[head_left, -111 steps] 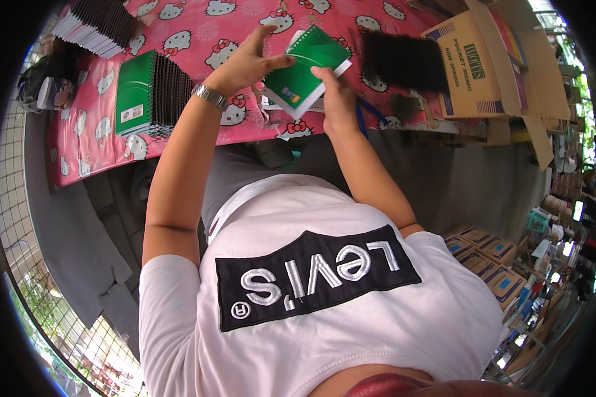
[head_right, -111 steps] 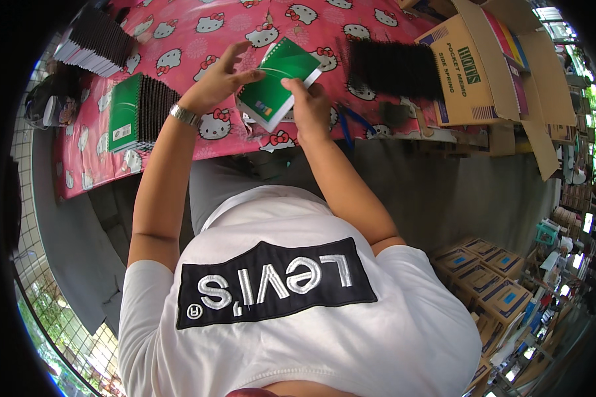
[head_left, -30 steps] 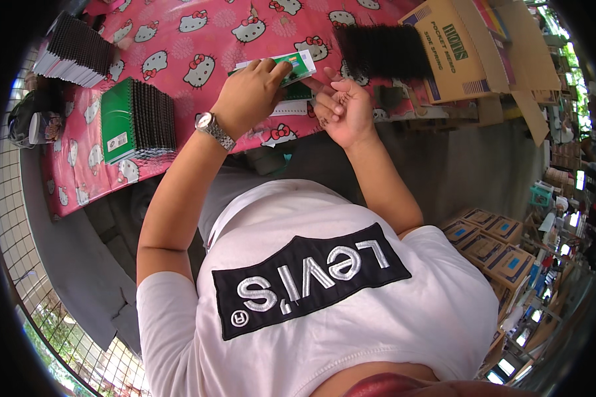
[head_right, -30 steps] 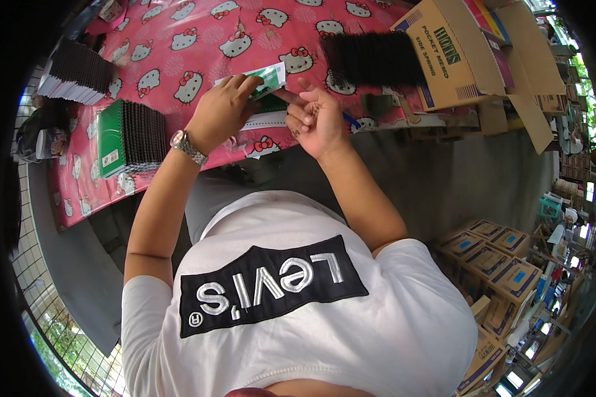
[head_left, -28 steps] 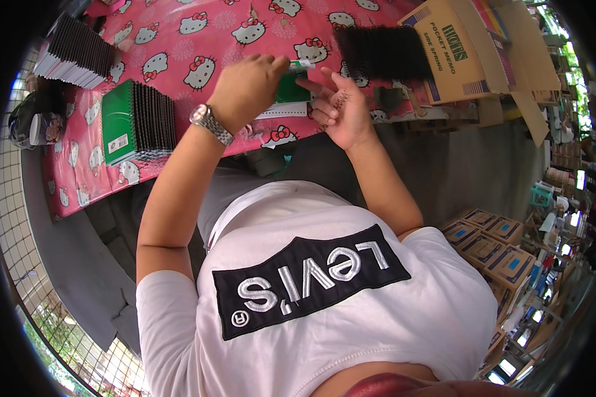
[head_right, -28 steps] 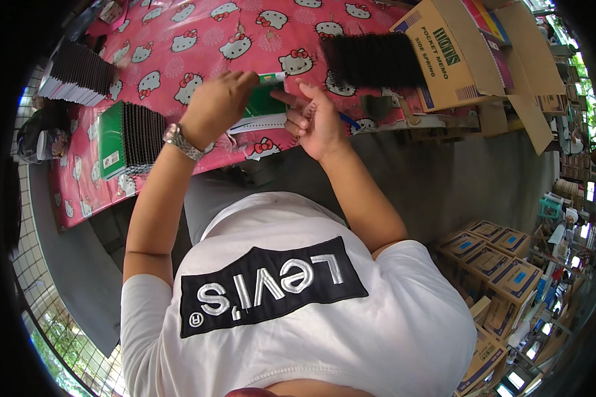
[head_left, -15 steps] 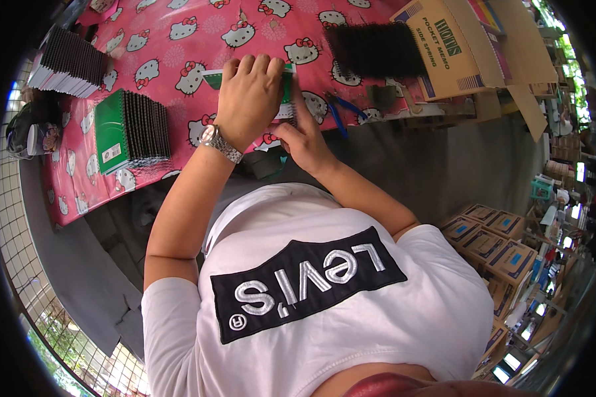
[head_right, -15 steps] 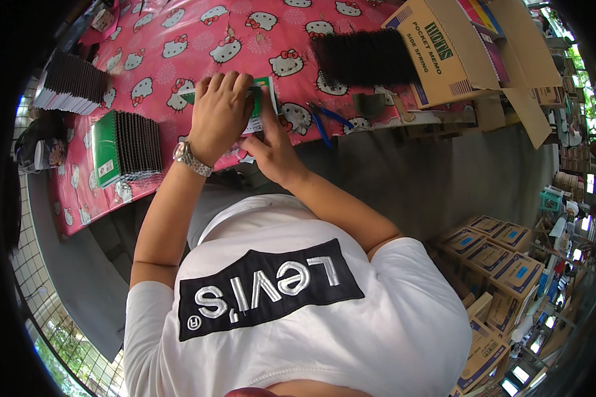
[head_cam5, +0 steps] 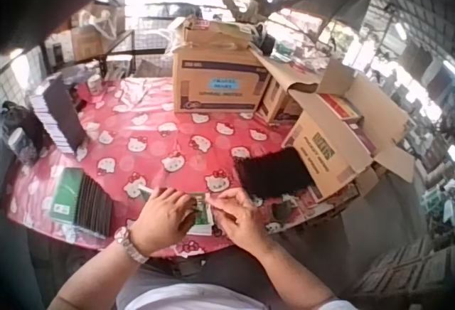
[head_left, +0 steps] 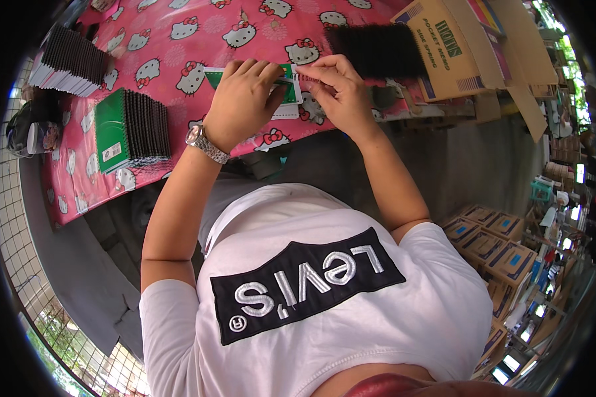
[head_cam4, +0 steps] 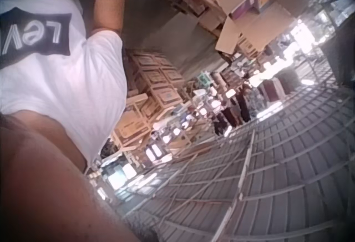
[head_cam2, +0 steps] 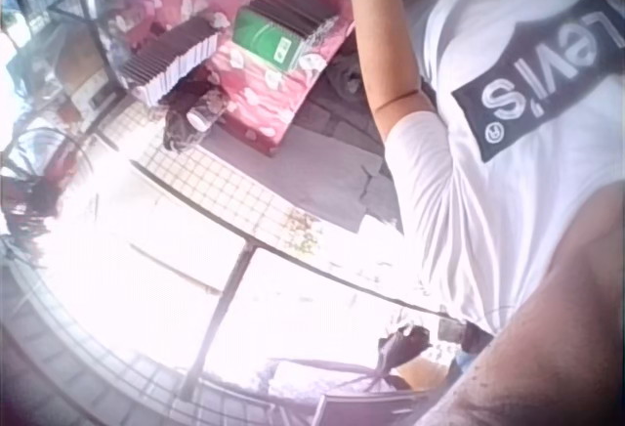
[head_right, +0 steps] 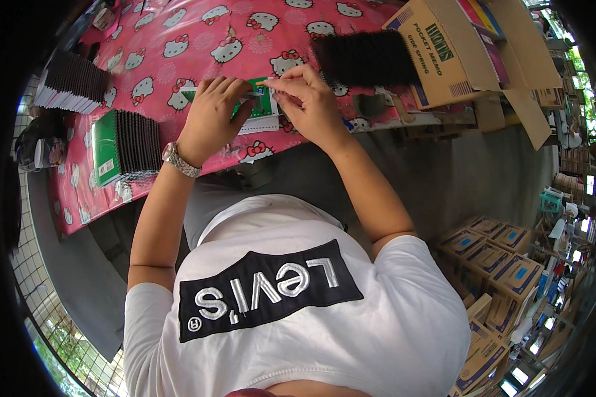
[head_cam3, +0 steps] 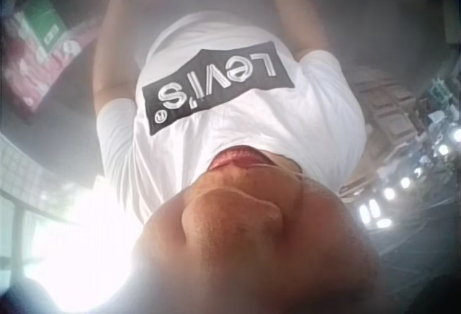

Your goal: The person threads black plastic coils into pre-punched holes of small green and red notebook covers and paper stacks, using scissors to trim the coil ends.

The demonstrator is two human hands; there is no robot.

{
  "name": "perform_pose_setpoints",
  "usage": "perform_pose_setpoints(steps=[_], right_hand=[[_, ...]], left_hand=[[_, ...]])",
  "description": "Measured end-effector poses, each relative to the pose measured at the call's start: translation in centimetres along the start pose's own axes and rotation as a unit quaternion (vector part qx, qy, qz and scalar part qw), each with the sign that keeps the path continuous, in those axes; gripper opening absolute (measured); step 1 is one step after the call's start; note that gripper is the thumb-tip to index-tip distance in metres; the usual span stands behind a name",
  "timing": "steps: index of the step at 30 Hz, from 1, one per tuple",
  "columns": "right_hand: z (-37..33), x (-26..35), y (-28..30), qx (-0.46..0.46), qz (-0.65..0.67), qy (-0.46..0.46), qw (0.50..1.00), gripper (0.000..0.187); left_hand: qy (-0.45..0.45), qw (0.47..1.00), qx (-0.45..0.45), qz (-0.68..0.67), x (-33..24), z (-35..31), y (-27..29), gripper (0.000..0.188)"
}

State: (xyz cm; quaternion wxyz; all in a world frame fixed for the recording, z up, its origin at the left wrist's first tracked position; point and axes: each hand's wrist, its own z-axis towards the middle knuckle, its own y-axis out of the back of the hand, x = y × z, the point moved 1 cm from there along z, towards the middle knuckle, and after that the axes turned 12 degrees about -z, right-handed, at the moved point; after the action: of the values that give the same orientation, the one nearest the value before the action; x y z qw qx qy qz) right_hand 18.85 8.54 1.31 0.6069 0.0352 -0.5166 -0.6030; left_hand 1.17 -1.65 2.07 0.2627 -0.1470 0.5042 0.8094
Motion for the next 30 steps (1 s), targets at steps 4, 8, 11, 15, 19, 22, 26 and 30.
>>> perform_pose_setpoints(steps=[4, 8, 11, 15, 19, 22, 26, 30], right_hand=[[-0.2, -0.2, 0.1, 0.021, 0.027, 0.010, 0.999, 0.038], [-0.4, -0.6, 0.7, 0.042, -0.017, 0.033, 0.998, 0.038], [-1.0, -0.2, 0.5, 0.044, -0.015, 0.041, 0.998, 0.037], [-0.6, 0.0, 1.1, 0.110, 0.083, -0.012, 0.990, 0.036], [-0.3, 0.6, 1.1, 0.079, 0.061, 0.058, 0.993, 0.034], [-0.1, -0.2, 1.0, 0.149, 0.197, -0.082, 0.966, 0.031], [-0.5, -0.4, 0.7, 0.170, 0.118, -0.112, 0.972, 0.027], [-0.2, 1.3, 0.6, 0.041, -0.017, -0.001, 0.999, 0.025]], left_hand=[[-0.002, 1.000, 0.003, -0.019, -0.1, 0.0, 0.0, 0.016], [-0.002, 1.000, 0.007, -0.010, -0.2, 0.1, -0.1, 0.014], [0.002, 1.000, 0.010, -0.009, -0.1, 0.0, -0.2, 0.013], [-0.008, 1.000, 0.002, -0.020, -0.2, -0.3, -0.2, 0.012], [-0.001, 1.000, 0.004, -0.028, -0.5, -0.4, 0.0, 0.013], [0.000, 1.000, 0.000, -0.015, -0.4, -0.4, 0.0, 0.015], [-0.011, 1.000, 0.005, 0.005, -0.5, 0.0, 0.0, 0.021], [-0.026, 1.000, 0.007, 0.005, -0.9, -0.3, 0.3, 0.028]])
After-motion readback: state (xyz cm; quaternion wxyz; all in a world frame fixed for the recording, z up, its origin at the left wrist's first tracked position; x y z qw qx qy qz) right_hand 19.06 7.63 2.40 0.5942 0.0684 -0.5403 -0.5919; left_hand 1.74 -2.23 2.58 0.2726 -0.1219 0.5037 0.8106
